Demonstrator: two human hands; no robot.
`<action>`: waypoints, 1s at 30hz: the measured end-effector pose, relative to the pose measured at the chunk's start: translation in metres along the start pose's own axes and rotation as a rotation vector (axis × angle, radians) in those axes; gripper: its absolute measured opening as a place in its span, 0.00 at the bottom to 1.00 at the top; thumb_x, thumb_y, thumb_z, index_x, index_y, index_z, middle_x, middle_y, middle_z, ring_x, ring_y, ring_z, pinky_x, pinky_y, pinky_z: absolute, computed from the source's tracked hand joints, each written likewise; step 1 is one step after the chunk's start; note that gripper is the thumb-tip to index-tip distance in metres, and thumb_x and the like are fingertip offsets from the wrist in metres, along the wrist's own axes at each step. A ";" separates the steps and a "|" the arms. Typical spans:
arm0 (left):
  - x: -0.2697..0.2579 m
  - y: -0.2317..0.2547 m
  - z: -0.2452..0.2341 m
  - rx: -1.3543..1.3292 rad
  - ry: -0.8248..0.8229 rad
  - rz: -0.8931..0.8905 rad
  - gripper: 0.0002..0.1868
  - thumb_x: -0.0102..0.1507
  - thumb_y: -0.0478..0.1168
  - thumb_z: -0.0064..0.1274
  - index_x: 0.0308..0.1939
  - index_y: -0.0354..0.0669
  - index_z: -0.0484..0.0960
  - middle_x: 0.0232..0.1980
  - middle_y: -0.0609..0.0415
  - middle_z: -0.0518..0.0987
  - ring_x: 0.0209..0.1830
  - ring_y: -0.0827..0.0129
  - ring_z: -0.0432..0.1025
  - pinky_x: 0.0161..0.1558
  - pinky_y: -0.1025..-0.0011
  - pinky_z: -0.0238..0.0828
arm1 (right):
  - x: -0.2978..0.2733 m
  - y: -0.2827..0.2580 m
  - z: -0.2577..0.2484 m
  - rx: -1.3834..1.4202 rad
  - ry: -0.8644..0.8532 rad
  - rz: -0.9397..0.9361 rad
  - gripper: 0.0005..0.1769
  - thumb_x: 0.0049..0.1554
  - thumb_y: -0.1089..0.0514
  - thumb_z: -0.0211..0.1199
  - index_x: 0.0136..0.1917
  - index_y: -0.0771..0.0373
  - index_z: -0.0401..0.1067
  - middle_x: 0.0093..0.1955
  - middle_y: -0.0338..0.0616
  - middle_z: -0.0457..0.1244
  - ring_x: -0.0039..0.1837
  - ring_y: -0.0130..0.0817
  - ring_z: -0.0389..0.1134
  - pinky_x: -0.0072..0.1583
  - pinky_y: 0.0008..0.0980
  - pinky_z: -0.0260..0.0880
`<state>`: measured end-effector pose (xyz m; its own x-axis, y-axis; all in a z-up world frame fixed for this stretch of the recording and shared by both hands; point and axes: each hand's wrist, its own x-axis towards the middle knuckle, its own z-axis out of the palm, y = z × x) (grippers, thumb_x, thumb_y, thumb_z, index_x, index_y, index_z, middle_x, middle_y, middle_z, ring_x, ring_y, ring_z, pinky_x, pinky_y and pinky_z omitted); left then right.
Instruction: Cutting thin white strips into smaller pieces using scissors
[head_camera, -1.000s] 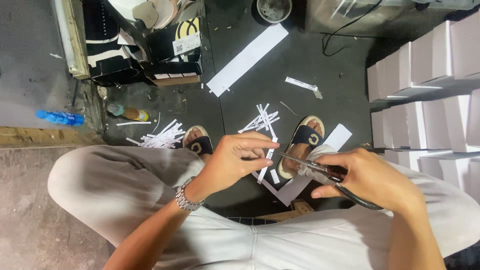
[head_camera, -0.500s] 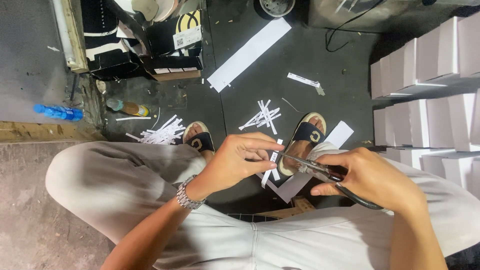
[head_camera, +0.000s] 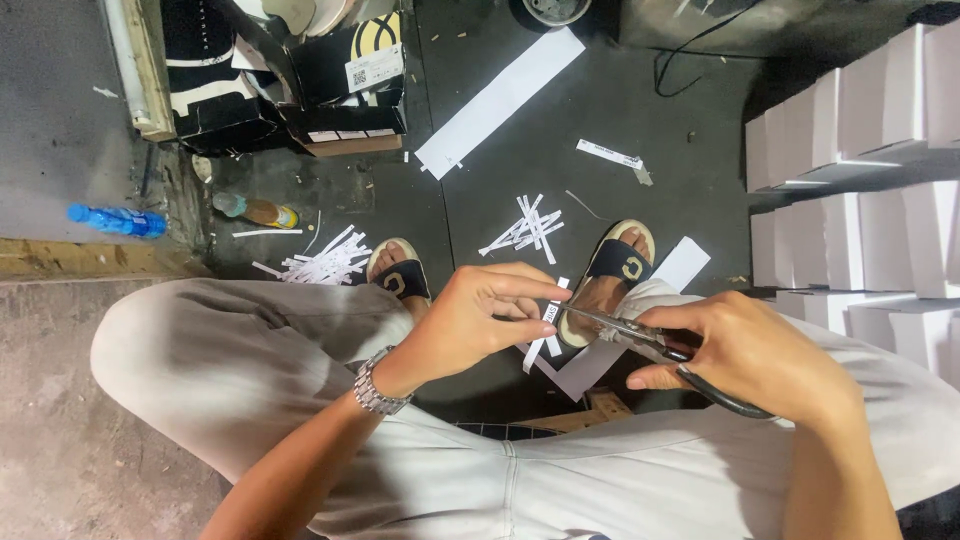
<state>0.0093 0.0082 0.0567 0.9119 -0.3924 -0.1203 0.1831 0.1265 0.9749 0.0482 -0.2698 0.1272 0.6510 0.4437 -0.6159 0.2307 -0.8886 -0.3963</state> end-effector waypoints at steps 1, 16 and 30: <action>0.000 0.001 0.000 0.009 -0.006 -0.004 0.17 0.60 0.29 0.65 0.52 0.41 0.86 0.52 0.51 0.81 0.35 0.76 0.74 0.42 0.82 0.79 | -0.001 0.000 0.000 0.000 -0.003 0.006 0.21 0.44 0.31 0.80 0.36 0.45 0.78 0.26 0.36 0.55 0.36 0.34 0.46 0.38 0.30 0.56; 0.051 -0.066 -0.014 0.209 0.137 -0.123 0.22 0.59 0.31 0.64 0.57 0.48 0.84 0.66 0.48 0.78 0.33 0.80 0.79 0.52 0.80 0.79 | -0.016 0.013 -0.030 0.041 -0.074 0.502 0.23 0.43 0.35 0.78 0.51 0.41 0.85 0.26 0.41 0.66 0.31 0.32 0.54 0.39 0.27 0.57; 0.211 -0.415 -0.078 0.067 0.776 -0.260 0.25 0.52 0.31 0.70 0.53 0.36 0.86 0.48 0.52 0.86 0.42 0.73 0.77 0.47 0.76 0.76 | -0.016 0.053 -0.022 -0.021 -0.180 0.481 0.17 0.49 0.24 0.71 0.44 0.31 0.78 0.27 0.26 0.68 0.34 0.27 0.60 0.43 0.22 0.63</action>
<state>0.1546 -0.0563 -0.3874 0.8422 0.3437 -0.4155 0.4239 0.0543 0.9041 0.0662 -0.3265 0.1313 0.5530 -0.0049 -0.8332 -0.0487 -0.9985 -0.0264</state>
